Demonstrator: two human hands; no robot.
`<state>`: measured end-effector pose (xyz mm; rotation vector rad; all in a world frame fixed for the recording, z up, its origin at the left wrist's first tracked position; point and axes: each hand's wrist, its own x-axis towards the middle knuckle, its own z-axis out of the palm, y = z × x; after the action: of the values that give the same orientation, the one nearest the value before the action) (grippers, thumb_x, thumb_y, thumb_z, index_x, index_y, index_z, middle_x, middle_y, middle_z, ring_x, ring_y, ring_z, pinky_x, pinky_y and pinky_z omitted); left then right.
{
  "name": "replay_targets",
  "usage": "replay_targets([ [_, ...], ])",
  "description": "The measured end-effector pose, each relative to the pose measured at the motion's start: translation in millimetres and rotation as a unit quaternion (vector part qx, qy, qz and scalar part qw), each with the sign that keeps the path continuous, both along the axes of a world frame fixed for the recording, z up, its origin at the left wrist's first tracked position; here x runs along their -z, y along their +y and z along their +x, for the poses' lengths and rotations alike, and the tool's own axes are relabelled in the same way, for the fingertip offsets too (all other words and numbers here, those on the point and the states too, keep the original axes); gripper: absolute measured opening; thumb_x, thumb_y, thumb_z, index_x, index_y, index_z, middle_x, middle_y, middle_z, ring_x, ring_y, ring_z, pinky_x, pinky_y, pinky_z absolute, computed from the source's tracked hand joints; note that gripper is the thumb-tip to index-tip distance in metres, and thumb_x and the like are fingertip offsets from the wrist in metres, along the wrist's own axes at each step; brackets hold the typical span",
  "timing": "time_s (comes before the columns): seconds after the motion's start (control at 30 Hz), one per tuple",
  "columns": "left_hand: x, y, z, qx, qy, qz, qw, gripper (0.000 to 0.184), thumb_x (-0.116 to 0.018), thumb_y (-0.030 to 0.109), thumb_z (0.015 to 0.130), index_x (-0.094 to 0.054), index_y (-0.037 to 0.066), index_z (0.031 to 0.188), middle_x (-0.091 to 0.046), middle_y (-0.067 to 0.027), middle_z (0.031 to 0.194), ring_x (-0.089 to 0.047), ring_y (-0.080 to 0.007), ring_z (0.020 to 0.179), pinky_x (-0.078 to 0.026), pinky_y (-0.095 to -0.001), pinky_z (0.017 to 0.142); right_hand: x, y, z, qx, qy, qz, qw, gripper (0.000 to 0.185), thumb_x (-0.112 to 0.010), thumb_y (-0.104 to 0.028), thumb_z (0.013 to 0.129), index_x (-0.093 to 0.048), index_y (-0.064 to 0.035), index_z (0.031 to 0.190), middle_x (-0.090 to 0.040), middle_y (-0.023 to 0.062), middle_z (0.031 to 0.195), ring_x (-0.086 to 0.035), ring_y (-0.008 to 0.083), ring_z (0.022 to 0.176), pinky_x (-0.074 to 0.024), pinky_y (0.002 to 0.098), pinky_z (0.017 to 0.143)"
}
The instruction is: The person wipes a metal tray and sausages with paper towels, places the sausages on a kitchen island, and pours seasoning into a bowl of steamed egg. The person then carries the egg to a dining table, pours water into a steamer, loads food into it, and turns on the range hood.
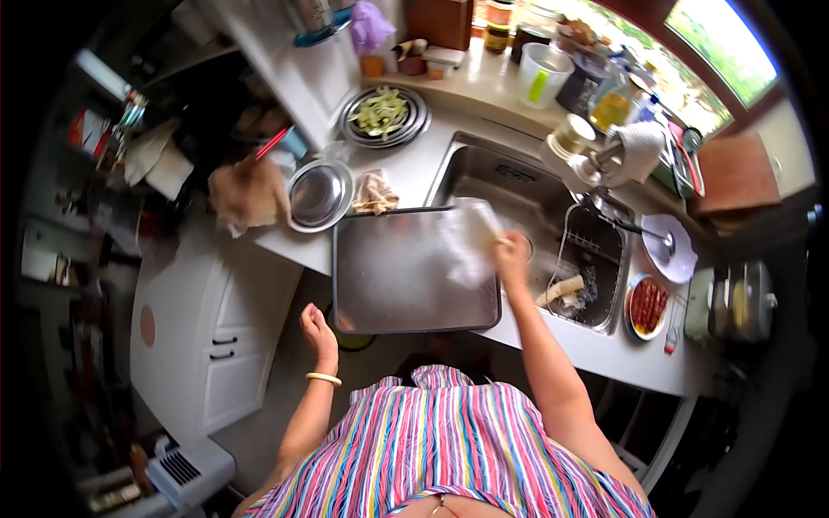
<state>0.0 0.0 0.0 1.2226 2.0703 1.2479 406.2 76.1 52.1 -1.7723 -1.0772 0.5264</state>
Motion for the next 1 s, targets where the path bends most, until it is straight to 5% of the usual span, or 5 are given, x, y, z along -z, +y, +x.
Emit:
replay_targets([
  [0.17, -76, 12, 64, 0.080, -0.054, 0.067, 0.993, 0.023, -0.049, 0.006, 0.087, -0.052, -0.001, 0.109, -0.055, -0.0148, 0.105, -0.055, -0.0245, 0.095, -0.044, -0.0333, 0.084, -24, 5, -6, -0.105, 0.216, -0.023, 0.970, 0.021, -0.051, -0.009, 0.075, -0.055, 0.0002, 0.094, -0.057, 0.0105, 0.071, -0.054, 0.0174, 0.063, -0.0459, 0.0307, 0.060],
  [0.43, -40, 59, 233, 0.310, 0.308, 0.001, 0.899, 0.056, -0.058, 0.030, 0.080, -0.041, 0.014, 0.132, -0.023, -0.0163, 0.141, -0.017, -0.0415, 0.131, -0.016, -0.0574, 0.103, 39, -21, 0, -0.043, -0.218, 0.020, 0.975, 0.043, -0.060, -0.021, 0.083, -0.048, 0.0037, 0.116, -0.047, 0.0223, 0.119, -0.048, 0.0309, 0.110, -0.0398, 0.0361, 0.090],
  [0.57, -13, 95, 260, 0.478, 0.337, 0.093, 0.806, 0.054, -0.054, 0.033, 0.083, -0.040, 0.015, 0.132, -0.022, -0.0153, 0.143, -0.018, -0.0367, 0.132, -0.015, -0.0598, 0.102, 93, -20, 29, -0.064, 0.202, -0.169, 0.962, 0.046, -0.054, -0.030, 0.089, -0.047, 0.0038, 0.120, -0.057, 0.0141, 0.103, -0.055, 0.0203, 0.096, -0.0428, 0.0312, 0.082],
  [0.73, -11, 136, 201, 0.319, 0.393, 0.042, 0.862, 0.048, -0.048, 0.022, 0.084, -0.041, 0.011, 0.130, -0.029, -0.0131, 0.140, -0.022, -0.0362, 0.131, -0.018, -0.0567, 0.102, 104, -20, 29, -0.021, 0.309, -0.192, 0.931, 0.026, -0.051, -0.036, 0.090, -0.053, -0.0103, 0.087, -0.044, -0.0040, 0.067, -0.044, 0.0084, 0.060, -0.0389, 0.0272, 0.052],
  [1.0, -39, 63, 48, 0.124, 0.243, 0.073, 0.959, 0.019, -0.048, 0.004, 0.082, -0.063, 0.006, 0.093, -0.063, -0.0142, 0.095, -0.059, -0.0300, 0.090, -0.045, -0.0386, 0.083, 68, -35, 15, -0.009, 0.385, -0.159, 0.909, 0.033, -0.050, -0.044, 0.087, -0.057, -0.0120, 0.085, -0.050, -0.0007, 0.078, -0.043, 0.0127, 0.066, -0.0376, 0.0287, 0.060],
])
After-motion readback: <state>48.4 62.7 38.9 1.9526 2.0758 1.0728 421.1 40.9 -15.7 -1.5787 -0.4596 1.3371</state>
